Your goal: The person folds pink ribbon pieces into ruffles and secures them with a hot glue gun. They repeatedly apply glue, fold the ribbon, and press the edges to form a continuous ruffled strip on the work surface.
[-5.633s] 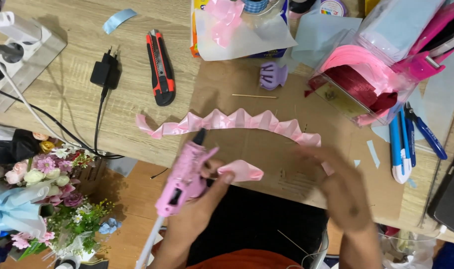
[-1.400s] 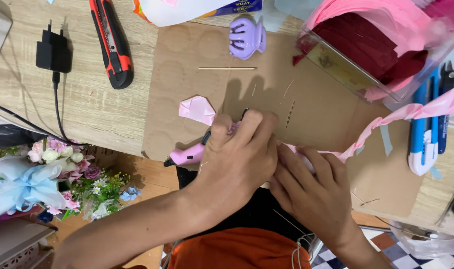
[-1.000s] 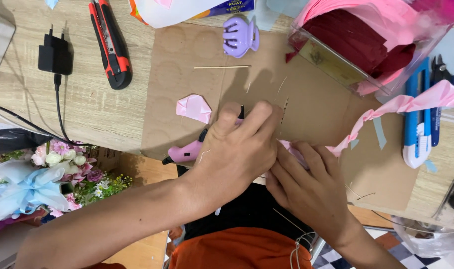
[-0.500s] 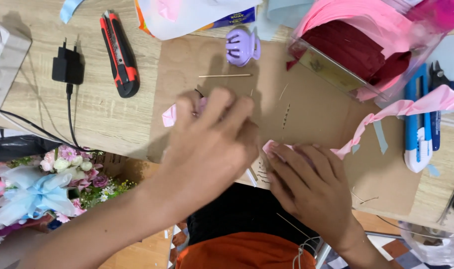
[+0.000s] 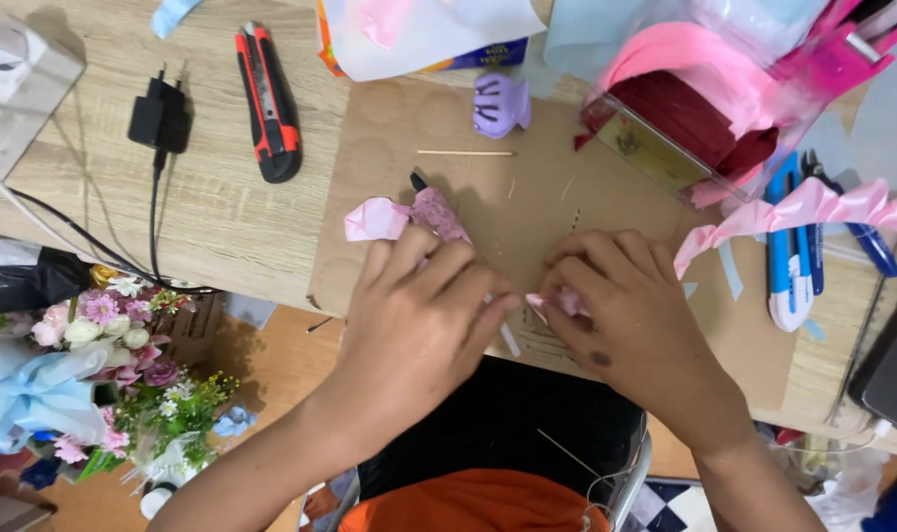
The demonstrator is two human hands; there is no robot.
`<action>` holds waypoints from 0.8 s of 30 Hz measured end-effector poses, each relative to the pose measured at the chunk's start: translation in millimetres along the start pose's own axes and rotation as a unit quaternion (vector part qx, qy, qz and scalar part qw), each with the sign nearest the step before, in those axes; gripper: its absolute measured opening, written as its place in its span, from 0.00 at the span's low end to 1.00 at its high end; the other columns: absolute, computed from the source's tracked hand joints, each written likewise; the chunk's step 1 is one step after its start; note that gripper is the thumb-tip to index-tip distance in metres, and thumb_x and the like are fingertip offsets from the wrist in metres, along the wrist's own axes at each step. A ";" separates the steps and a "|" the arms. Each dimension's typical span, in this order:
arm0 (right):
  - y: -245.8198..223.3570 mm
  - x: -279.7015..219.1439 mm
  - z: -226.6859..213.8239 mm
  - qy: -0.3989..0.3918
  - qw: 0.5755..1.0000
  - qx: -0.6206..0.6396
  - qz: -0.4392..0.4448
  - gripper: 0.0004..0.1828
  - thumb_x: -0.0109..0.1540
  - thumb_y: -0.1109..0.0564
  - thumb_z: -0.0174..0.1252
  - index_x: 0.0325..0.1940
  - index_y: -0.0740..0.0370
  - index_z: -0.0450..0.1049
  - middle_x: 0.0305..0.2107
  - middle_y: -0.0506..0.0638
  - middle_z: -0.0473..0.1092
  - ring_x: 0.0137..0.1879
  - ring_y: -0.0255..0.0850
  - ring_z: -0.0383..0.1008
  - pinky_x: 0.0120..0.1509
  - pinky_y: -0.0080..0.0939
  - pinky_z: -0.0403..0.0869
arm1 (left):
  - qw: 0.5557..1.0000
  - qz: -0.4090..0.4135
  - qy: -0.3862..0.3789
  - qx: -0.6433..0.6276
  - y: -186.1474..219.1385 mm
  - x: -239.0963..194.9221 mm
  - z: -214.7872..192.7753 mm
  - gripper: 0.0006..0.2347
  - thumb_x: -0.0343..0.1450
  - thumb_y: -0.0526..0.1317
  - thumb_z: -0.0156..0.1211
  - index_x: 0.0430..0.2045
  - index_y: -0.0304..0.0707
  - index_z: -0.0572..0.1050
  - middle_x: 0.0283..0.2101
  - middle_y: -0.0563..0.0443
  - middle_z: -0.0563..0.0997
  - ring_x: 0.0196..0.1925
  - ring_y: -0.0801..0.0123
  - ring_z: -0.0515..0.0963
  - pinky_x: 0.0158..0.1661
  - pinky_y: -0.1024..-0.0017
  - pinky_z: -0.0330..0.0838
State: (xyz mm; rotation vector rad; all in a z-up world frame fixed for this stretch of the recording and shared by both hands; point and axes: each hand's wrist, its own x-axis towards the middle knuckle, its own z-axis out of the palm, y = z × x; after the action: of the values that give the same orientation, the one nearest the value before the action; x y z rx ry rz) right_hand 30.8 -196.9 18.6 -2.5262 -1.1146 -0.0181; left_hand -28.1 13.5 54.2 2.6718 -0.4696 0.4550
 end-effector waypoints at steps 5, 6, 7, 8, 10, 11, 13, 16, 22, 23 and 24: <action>-17.4 -3.7 -15.5 -0.007 0.975 0.181 0.127 0.05 0.61 0.54 0.62 0.42 0.49 0.78 0.33 0.37 0.76 0.42 0.34 0.74 0.58 0.39 0.61 | 0.997 -0.001 0.043 -0.060 10.7 -7.8 16.8 0.06 0.72 0.42 0.65 0.28 0.42 0.78 0.35 0.56 0.77 0.40 0.56 0.70 0.37 0.58 0.59; -20.7 -5.5 -19.7 -0.007 0.976 0.179 0.126 0.05 0.61 0.54 0.62 0.42 0.49 0.78 0.33 0.37 0.76 0.42 0.34 0.74 0.58 0.39 0.61 | 0.997 -0.001 0.045 -0.061 12.2 -6.6 15.4 0.06 0.72 0.42 0.65 0.28 0.42 0.78 0.35 0.56 0.77 0.40 0.56 0.70 0.37 0.58 0.59; -23.9 -7.7 -23.8 0.027 0.978 0.169 0.115 0.06 0.61 0.56 0.63 0.42 0.50 0.79 0.35 0.39 0.76 0.43 0.36 0.73 0.57 0.39 0.63 | 0.995 -0.005 0.061 -0.080 13.6 -4.9 14.1 0.04 0.72 0.40 0.66 0.29 0.45 0.78 0.35 0.59 0.77 0.39 0.58 0.70 0.38 0.59 0.59; -26.7 -10.0 -28.1 0.061 0.980 0.159 0.104 0.06 0.61 0.58 0.64 0.43 0.52 0.80 0.36 0.40 0.77 0.45 0.39 0.72 0.55 0.39 0.65 | 0.992 -0.010 0.077 -0.099 15.3 -2.7 12.9 0.03 0.72 0.39 0.66 0.30 0.48 0.77 0.35 0.62 0.77 0.39 0.60 0.70 0.39 0.61 0.59; -31.0 -13.0 -36.3 0.073 0.977 0.168 0.108 0.08 0.62 0.60 0.64 0.44 0.54 0.80 0.39 0.42 0.78 0.47 0.38 0.74 0.56 0.38 0.67 | 0.991 -0.009 0.092 -0.101 18.2 1.5 8.0 0.03 0.71 0.37 0.66 0.29 0.48 0.77 0.35 0.63 0.78 0.39 0.60 0.70 0.39 0.62 0.59; -33.1 -14.5 -40.1 0.081 0.974 0.180 0.110 0.09 0.62 0.62 0.63 0.46 0.56 0.81 0.41 0.44 0.78 0.49 0.38 0.75 0.57 0.36 0.70 | 0.989 -0.013 0.106 -0.101 20.0 2.9 5.6 0.04 0.71 0.36 0.67 0.28 0.48 0.77 0.35 0.63 0.78 0.39 0.61 0.70 0.39 0.63 0.60; -36.4 -14.6 -42.9 0.091 0.970 0.194 0.114 0.08 0.61 0.63 0.63 0.45 0.58 0.81 0.40 0.46 0.79 0.46 0.38 0.76 0.56 0.37 0.71 | 0.989 -0.003 0.113 -0.097 19.6 4.4 4.5 0.04 0.71 0.36 0.66 0.28 0.48 0.77 0.35 0.62 0.77 0.39 0.61 0.70 0.39 0.62 0.60; -36.6 -16.1 -43.0 0.103 0.962 0.220 0.123 0.08 0.60 0.63 0.64 0.44 0.59 0.81 0.36 0.46 0.79 0.41 0.37 0.75 0.54 0.37 0.70 | 0.988 0.008 0.124 -0.095 19.5 6.3 3.9 0.05 0.71 0.35 0.66 0.27 0.46 0.76 0.34 0.61 0.77 0.38 0.60 0.70 0.39 0.63 0.60; -38.1 -13.5 -43.9 0.097 0.956 0.234 0.146 0.05 0.58 0.61 0.68 0.38 0.56 0.81 0.33 0.44 0.79 0.41 0.35 0.75 0.52 0.35 0.70 | 0.985 0.012 0.123 -0.121 18.4 9.1 4.4 0.05 0.69 0.34 0.65 0.25 0.45 0.74 0.31 0.62 0.76 0.36 0.61 0.70 0.38 0.64 0.61; -38.6 -13.2 -44.2 0.096 0.955 0.232 0.155 0.04 0.58 0.61 0.68 0.36 0.57 0.81 0.32 0.46 0.77 0.41 0.36 0.74 0.50 0.34 0.71 | 0.983 0.001 0.110 -0.149 18.5 9.8 4.4 0.05 0.69 0.35 0.65 0.25 0.45 0.75 0.31 0.64 0.77 0.36 0.62 0.70 0.38 0.65 0.62; -37.6 -13.8 -43.2 0.096 0.955 0.233 0.156 0.04 0.58 0.61 0.68 0.36 0.57 0.81 0.32 0.46 0.77 0.41 0.36 0.74 0.50 0.34 0.71 | 0.983 0.001 0.110 -0.150 17.4 9.7 5.1 0.05 0.69 0.35 0.65 0.25 0.45 0.75 0.31 0.64 0.77 0.36 0.62 0.70 0.38 0.65 0.62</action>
State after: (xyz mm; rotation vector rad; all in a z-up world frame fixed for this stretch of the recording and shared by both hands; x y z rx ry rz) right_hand 0.4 -198.5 69.0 -2.1855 -0.5543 0.0732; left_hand -24.9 -6.3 58.9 2.3017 -0.4349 0.6185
